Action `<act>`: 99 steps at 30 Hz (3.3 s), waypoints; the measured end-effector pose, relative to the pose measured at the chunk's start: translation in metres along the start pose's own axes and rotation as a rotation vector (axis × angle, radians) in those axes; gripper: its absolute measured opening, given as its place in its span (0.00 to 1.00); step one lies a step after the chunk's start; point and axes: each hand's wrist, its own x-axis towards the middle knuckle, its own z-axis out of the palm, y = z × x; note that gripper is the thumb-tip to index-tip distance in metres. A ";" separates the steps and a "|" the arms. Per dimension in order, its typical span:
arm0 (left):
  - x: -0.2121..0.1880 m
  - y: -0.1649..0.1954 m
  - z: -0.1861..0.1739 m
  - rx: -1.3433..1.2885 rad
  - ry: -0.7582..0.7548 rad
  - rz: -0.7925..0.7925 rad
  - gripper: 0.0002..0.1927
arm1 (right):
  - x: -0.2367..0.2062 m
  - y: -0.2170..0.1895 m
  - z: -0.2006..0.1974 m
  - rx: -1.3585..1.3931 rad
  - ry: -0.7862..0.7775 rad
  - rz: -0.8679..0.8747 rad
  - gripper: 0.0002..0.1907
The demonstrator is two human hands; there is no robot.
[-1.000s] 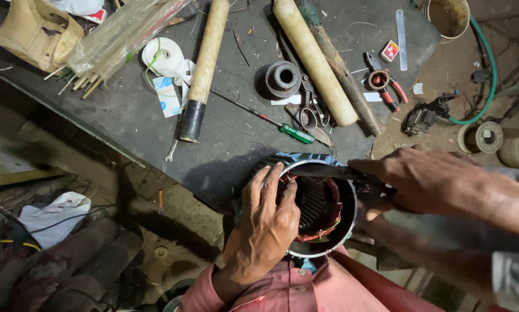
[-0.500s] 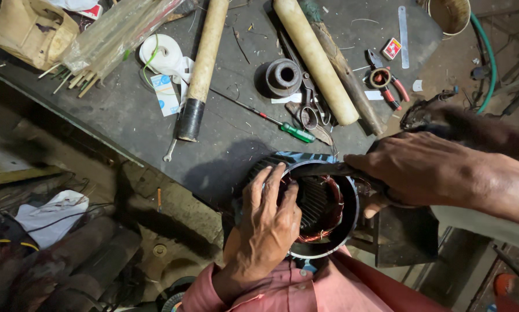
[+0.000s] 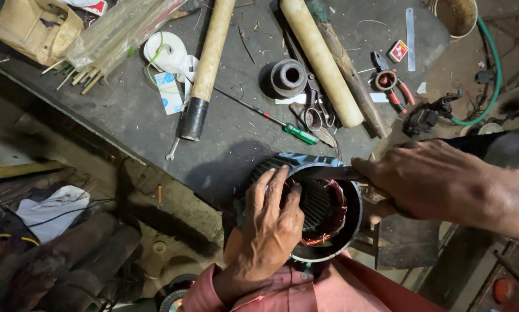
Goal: The person uses a pair of shears to cut and trim copper windings inside a motor stator. They repeatedly reposition the stator and trim protruding wire ends around the circumference.
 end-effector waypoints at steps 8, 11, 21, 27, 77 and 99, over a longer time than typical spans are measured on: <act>0.004 0.001 -0.006 0.011 -0.029 -0.002 0.16 | 0.003 -0.002 -0.004 -0.014 0.109 -0.080 0.34; 0.006 0.001 -0.009 0.045 -0.037 0.008 0.16 | -0.011 -0.005 -0.003 -0.019 -0.026 0.053 0.23; 0.005 0.001 -0.007 0.031 -0.039 0.004 0.17 | -0.005 -0.005 -0.008 -0.008 0.084 -0.058 0.32; 0.003 -0.001 -0.003 0.023 -0.009 -0.001 0.15 | 0.006 -0.002 -0.009 -0.018 0.045 -0.074 0.32; 0.011 -0.002 -0.026 0.024 0.075 0.076 0.13 | 0.024 0.022 0.006 0.024 -0.052 -0.065 0.29; 0.009 0.000 -0.027 -0.015 0.123 0.042 0.14 | 0.033 0.002 -0.004 0.161 0.052 -0.199 0.18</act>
